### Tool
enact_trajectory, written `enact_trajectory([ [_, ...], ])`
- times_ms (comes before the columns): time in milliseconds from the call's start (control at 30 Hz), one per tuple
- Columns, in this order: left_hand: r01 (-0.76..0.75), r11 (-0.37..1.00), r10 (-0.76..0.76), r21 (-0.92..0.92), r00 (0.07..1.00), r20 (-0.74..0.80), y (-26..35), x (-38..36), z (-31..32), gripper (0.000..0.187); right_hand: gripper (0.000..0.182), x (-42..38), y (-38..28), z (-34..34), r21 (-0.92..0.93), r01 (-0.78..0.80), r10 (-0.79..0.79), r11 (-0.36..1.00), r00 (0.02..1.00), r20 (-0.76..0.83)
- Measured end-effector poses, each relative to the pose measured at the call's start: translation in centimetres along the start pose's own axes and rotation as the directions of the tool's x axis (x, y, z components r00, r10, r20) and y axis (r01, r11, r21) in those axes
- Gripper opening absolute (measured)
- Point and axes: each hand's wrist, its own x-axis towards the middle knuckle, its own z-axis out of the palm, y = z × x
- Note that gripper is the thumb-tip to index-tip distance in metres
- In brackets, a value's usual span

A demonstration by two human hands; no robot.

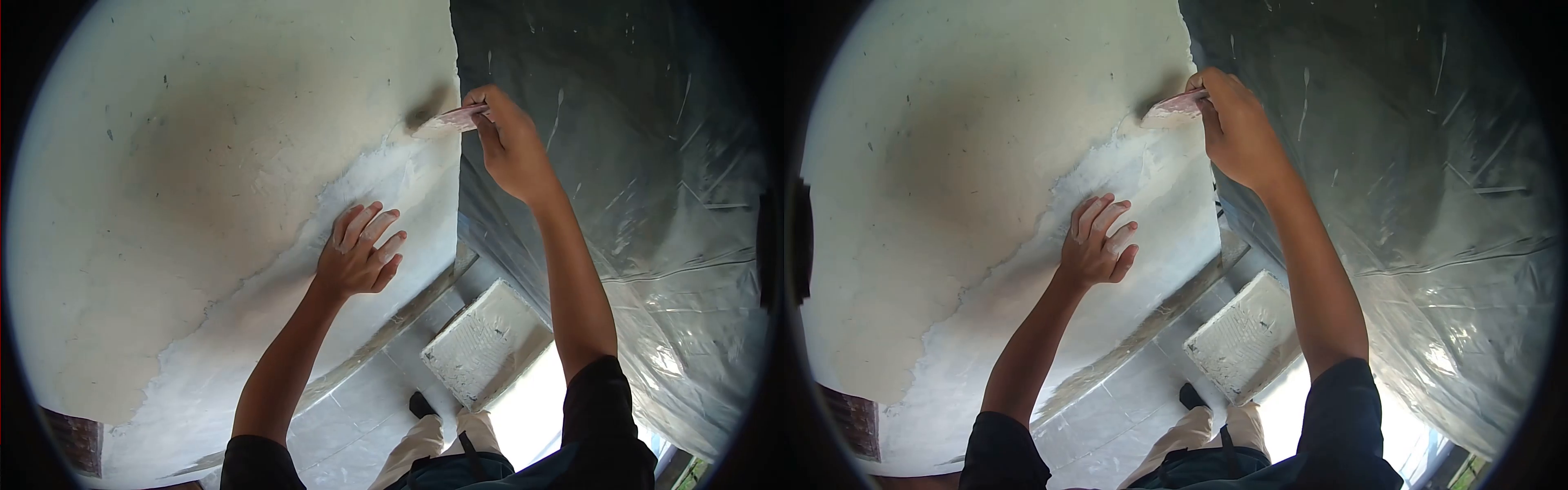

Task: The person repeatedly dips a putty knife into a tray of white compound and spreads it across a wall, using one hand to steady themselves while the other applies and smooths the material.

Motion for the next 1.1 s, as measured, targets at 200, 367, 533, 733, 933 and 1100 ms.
enact_trajectory([
  [200,0.027,1.000,-0.027,0.009,0.997,0.069,0.2,0.1,-0.1,0.030,0.023,2.9,0.4,0.7,0.096,-0.078,0.065,0.992,0.990,0.128],
  [367,0.018,1.000,-0.018,0.002,0.998,0.068,0.2,0.2,-0.1,0.035,0.025,4.0,0.6,-0.4,0.102,-0.245,0.238,0.964,0.968,0.082],
  [533,0.007,1.000,-0.007,0.009,0.998,0.069,0.1,0.0,0.1,0.033,0.023,2.8,0.0,1.5,0.215,-0.099,0.070,0.972,0.988,0.140],
  [733,-0.002,1.000,0.001,0.003,0.998,0.070,0.2,0.0,0.1,0.032,0.024,3.7,1.6,-0.1,0.246,-0.239,0.227,0.939,0.971,0.075],
  [933,0.000,1.000,0.000,0.003,0.997,0.074,0.2,0.1,0.1,0.031,0.024,3.2,0.4,1.3,0.229,-0.233,0.190,0.945,0.963,0.193],
  [1100,-0.001,1.000,0.001,-0.005,0.997,0.080,0.0,0.2,-0.1,0.031,0.023,3.4,1.9,0.5,0.375,-0.253,0.250,0.892,0.967,0.057],
])
